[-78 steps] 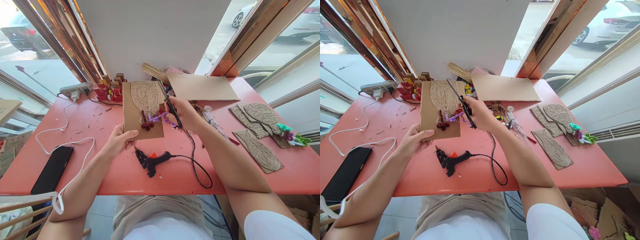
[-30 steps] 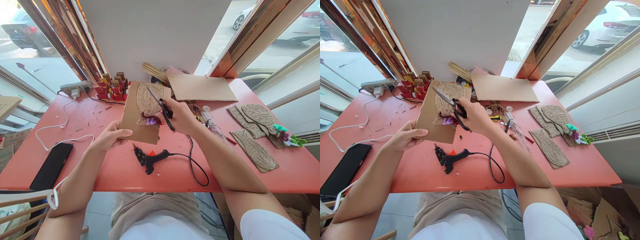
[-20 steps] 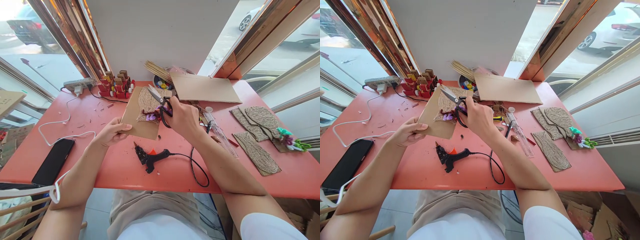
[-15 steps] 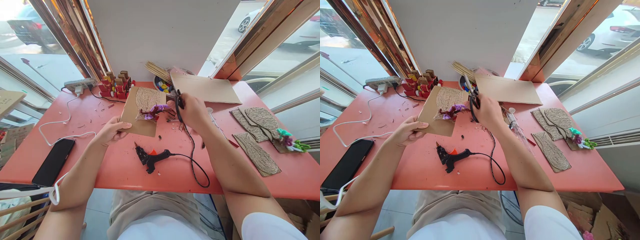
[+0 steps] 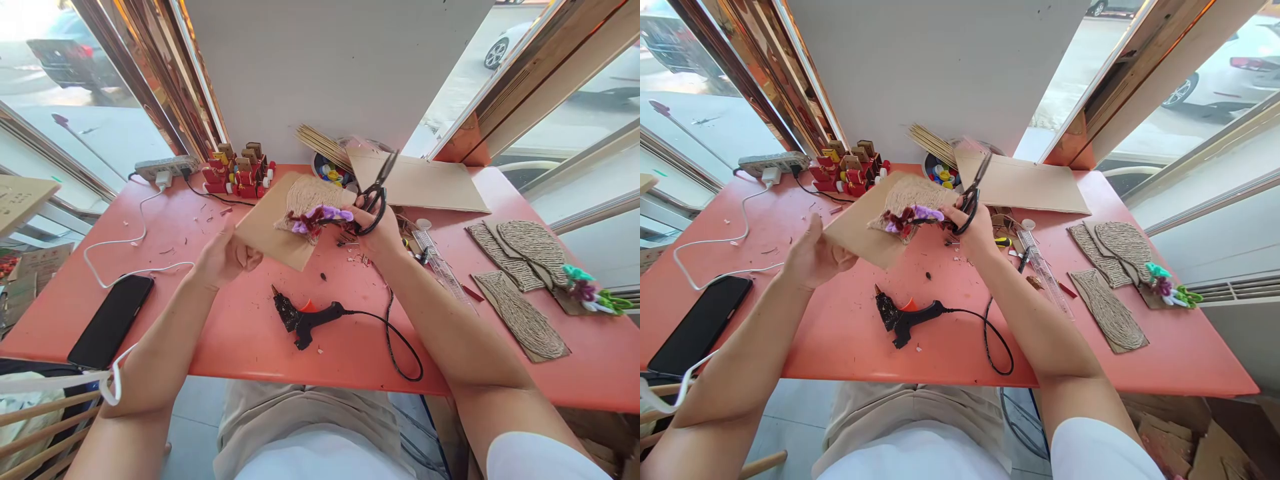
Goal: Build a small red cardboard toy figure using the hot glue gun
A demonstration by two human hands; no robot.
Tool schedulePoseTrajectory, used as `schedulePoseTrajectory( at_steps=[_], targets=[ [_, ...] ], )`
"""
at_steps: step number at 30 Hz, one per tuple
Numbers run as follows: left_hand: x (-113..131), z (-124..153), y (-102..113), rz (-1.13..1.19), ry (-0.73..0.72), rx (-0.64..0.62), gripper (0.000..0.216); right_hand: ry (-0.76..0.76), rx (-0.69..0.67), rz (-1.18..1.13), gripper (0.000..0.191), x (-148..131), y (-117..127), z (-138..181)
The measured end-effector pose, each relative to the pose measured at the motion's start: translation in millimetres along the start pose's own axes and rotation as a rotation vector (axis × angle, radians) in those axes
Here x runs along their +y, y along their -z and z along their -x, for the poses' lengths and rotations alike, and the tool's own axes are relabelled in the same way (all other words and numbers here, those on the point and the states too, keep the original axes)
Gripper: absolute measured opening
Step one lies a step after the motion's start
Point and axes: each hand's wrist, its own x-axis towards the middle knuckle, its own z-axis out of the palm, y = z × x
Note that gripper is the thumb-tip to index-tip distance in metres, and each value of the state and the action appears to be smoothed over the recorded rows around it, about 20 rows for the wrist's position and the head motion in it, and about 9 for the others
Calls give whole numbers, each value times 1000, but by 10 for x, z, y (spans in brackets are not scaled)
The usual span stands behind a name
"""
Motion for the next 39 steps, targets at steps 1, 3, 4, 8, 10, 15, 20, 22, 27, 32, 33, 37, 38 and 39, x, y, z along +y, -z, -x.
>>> schedulePoseTrajectory(
  at_steps=[1, 3, 4, 8, 10, 15, 20, 22, 27, 32, 33, 37, 38, 39],
  targets=[
    [0, -3, -49, 12, -31, 28, 61, 39, 55, -25, 58, 29, -13, 2],
    [-41, -5, -159, 4, -71, 62, 70, 95, 136, -46, 58, 84, -46, 27],
    [-77, -3, -212, -9, -84, 83, 72, 112, 161, -43, 58, 105, -64, 48],
    [-204, 10, -328, -80, -136, 189, 49, 111, 110, 120, 63, 73, -81, 116],
    [-207, 4, -308, -96, -181, 240, 40, 98, 0, 273, 65, -40, -16, 107],
    [-116, -47, -168, -93, -259, 363, 33, 53, -423, 405, 72, -433, 312, 65],
    [-73, -76, -115, -76, -265, 411, 34, -36, -1060, 398, 75, -687, 361, 285],
    [-64, -72, -123, -74, -269, 420, 35, 28, -1262, 563, 76, -726, 248, 390],
    [-47, -37, -174, -108, -279, 374, 41, -98, -1290, 756, 67, -610, 6, 453],
    [-53, 11, -239, -154, -261, 291, 44, -139, -1169, 673, 62, -444, -27, 426],
    [-56, 20, -252, -157, -251, 277, 43, -141, -1141, 665, 59, -423, -24, 428],
    [-65, 45, -300, -154, -214, 244, 42, -116, -1128, 613, 40, -359, -13, 439],
    [-68, 49, -309, -153, -204, 239, 41, -107, -1135, 594, 36, -347, -11, 439],
    [-72, 51, -317, -152, -196, 234, 41, -98, -1142, 576, 34, -338, -10, 438]
  ],
)
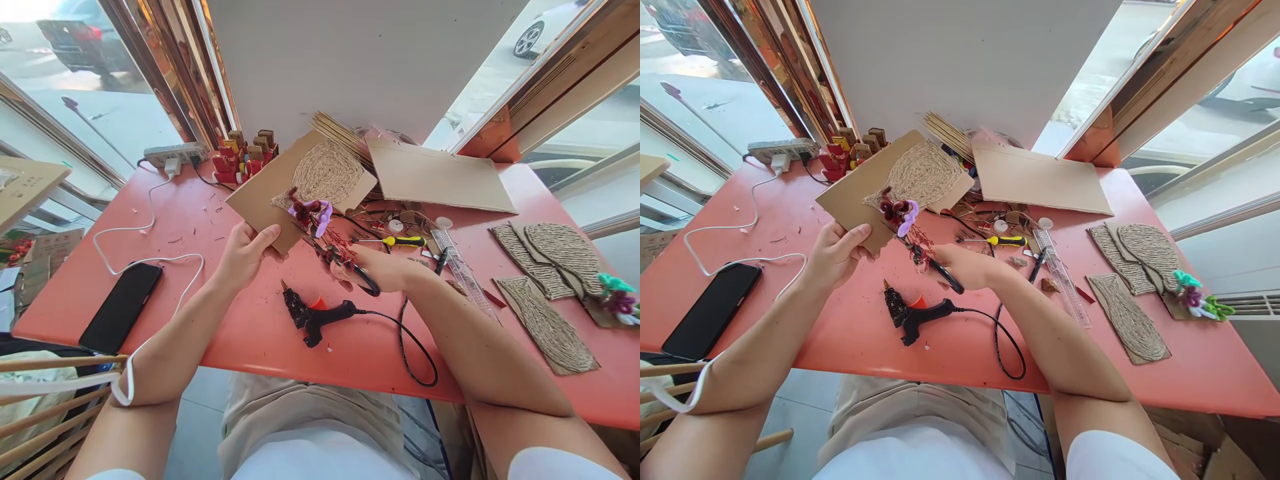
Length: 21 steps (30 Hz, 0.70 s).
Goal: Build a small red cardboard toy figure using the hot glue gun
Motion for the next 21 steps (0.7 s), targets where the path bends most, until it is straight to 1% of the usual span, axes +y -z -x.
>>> schedulePoseTrajectory(
  at_steps=[5, 9, 12, 16, 19, 21],
  targets=[
    [-17, 5, -13, 27, 26, -3, 39, 43, -8, 4, 29, 26, 7, -14],
    [-17, 6, -7, 36, 29, -5, 35, 17, -58, -34, 31, 46, 20, -25],
    [-2, 12, -6, 30, 26, -13, 34, 11, -58, -42, 33, 58, 13, -22],
    [25, 17, -11, 26, 0, -29, 39, 25, -3, -52, 33, 45, -43, -23],
    [27, 16, -8, 25, -13, -23, 42, 83, 68, -58, 30, -10, -98, -43],
    [21, 15, -1, 16, -12, -23, 42, 132, 128, -24, 24, -61, -126, -58]
  ],
)
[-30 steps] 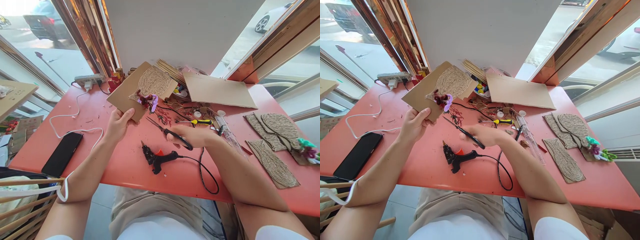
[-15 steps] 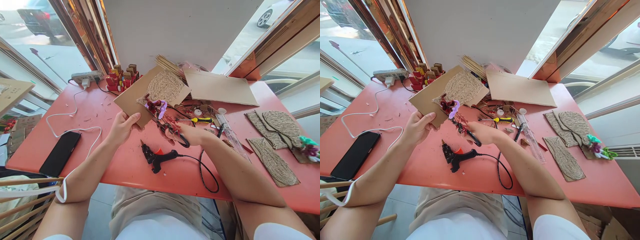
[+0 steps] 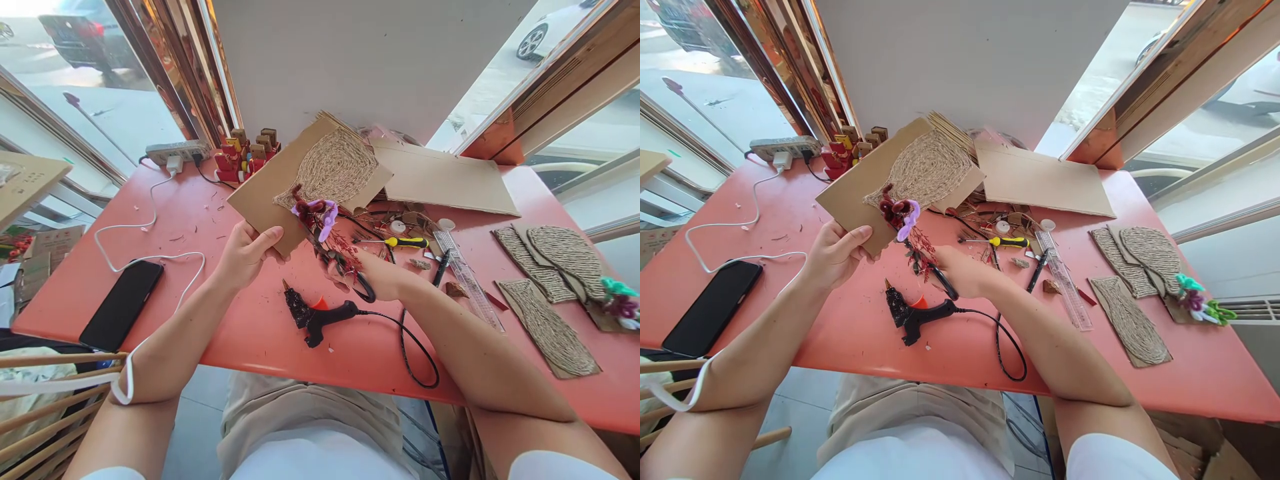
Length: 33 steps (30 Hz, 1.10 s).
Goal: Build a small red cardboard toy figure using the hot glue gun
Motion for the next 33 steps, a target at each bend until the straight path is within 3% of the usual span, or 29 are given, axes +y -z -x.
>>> schedulePoseTrajectory(
  at_steps=[4, 12, 18, 29, 33],
  targets=[
    [-6, 7, 9, -12, -9, -30, 42, 47, 41, 39, 16, -76, -21, -9],
    [7, 35, -12, -15, 1, -60, 43, 68, -53, 76, 12, -68, 10, 47],
    [27, 40, -2, -36, -12, -74, 46, 65, 13, 121, 3, -69, -47, 11],
    [33, 65, 20, -57, -49, -52, 48, -70, 188, 46, 33, -185, -184, 18],
    [50, 68, 18, -62, -54, -57, 42, -96, 150, 55, 39, -209, -139, 28]
  ],
)
